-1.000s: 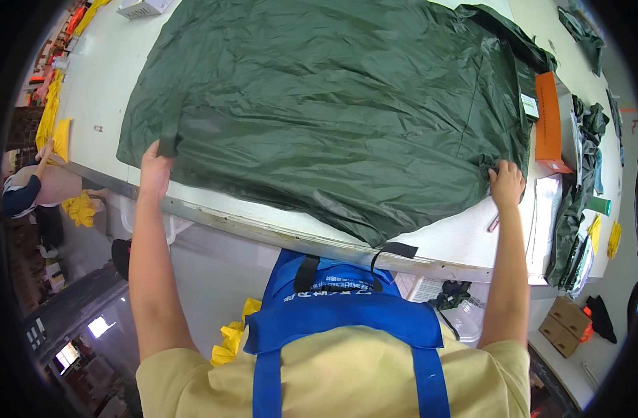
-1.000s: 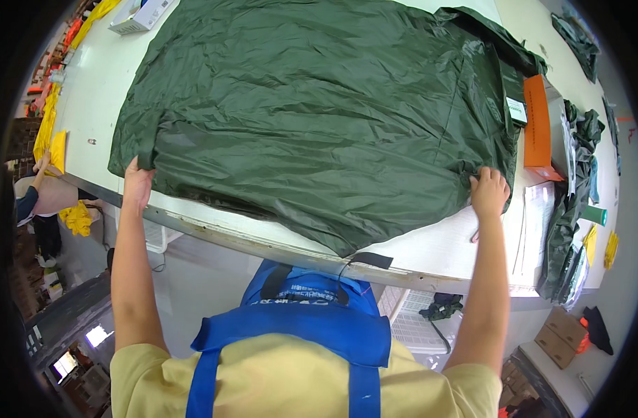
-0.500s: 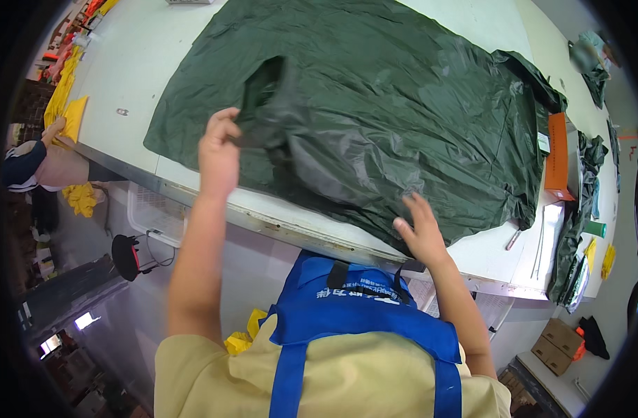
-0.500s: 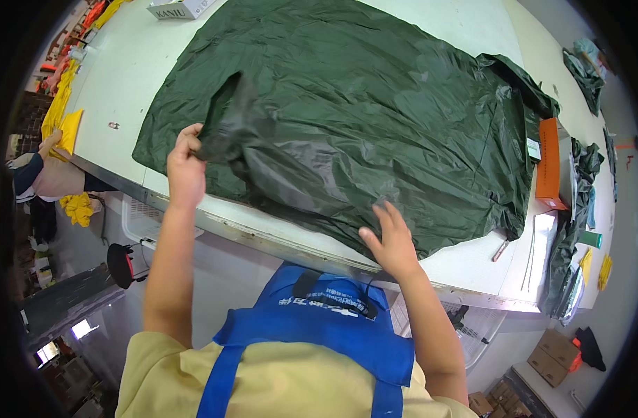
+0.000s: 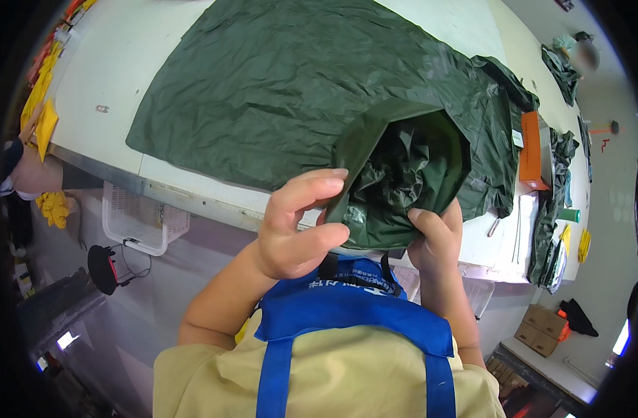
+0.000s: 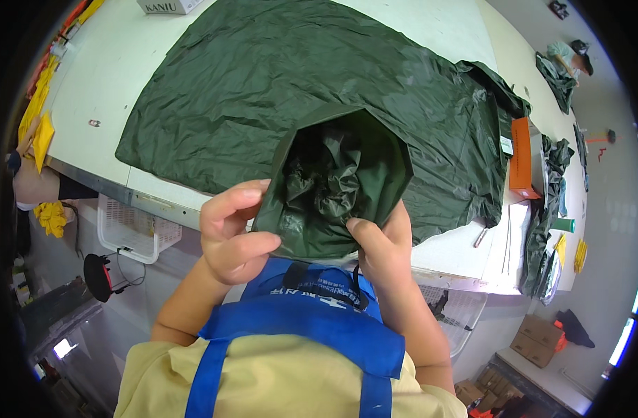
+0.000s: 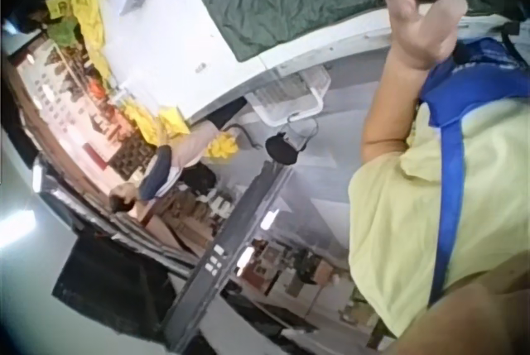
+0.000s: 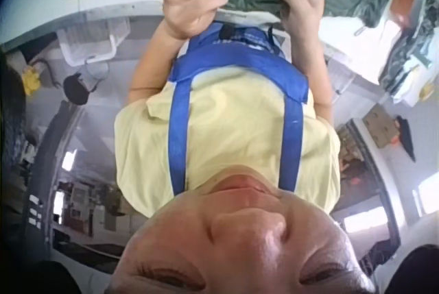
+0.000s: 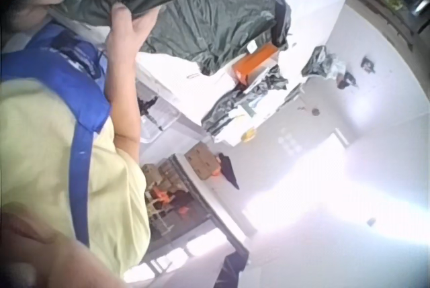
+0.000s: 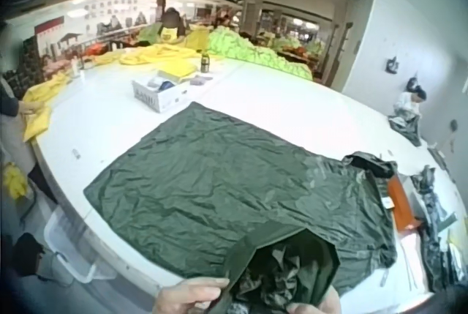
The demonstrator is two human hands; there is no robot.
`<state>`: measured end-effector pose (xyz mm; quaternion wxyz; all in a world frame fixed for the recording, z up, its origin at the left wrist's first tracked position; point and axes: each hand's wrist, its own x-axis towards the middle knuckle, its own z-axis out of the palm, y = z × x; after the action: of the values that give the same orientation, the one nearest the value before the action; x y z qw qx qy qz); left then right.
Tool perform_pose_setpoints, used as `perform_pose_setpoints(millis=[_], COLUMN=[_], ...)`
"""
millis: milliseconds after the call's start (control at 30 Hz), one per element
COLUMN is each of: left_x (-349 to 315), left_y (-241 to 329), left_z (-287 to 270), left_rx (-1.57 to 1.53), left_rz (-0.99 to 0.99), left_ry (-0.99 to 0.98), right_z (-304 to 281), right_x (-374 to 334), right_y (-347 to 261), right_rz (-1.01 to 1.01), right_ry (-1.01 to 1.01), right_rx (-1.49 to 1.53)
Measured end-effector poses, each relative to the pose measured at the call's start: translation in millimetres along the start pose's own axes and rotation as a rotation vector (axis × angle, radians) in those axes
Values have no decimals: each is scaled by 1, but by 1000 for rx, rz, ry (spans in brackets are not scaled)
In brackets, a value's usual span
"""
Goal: The person folds a green jacket on a white table, smoothing the fabric and aligning edges. They use scissors to trim loose threads and then fold the jacket into a compact rectangle.
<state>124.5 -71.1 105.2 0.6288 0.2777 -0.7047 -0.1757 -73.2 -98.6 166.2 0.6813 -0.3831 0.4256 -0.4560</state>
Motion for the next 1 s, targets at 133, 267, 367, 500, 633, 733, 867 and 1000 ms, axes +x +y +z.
perform_pose_setpoints(millis=[133, 267, 367, 500, 633, 733, 867, 1000], left_x=[-3, -13, -11, -10, 9, 1, 20, 29], left_y=[20, 16, 25, 50, 52, 45, 47, 50], left_z=[6, 11, 11, 6, 51, 43, 55, 57], left_rx=[8, 162, 316, 122, -249, 141, 420, 503], left_rz=[-51, 53, 16, -356, -645, -551, -311, -195], left_ry=[49, 208, 240, 115, 495, 215, 229, 126], right_z=[-1, 0, -2, -9, -23, -35, -74, -211], right_x=[-9, -13, -13, -10, -10, -9, -10, 36], right_y=[0, -8, -10, 2, 33, 41, 58, 58], right_rz=[-89, -140, -164, -126, -116, 12, 74, -207], right_ry=[-67, -132, -167, -137, -102, -80, -100, 428], right_rx=[-92, -339, -414, -220, -47, 142, 155, -266])
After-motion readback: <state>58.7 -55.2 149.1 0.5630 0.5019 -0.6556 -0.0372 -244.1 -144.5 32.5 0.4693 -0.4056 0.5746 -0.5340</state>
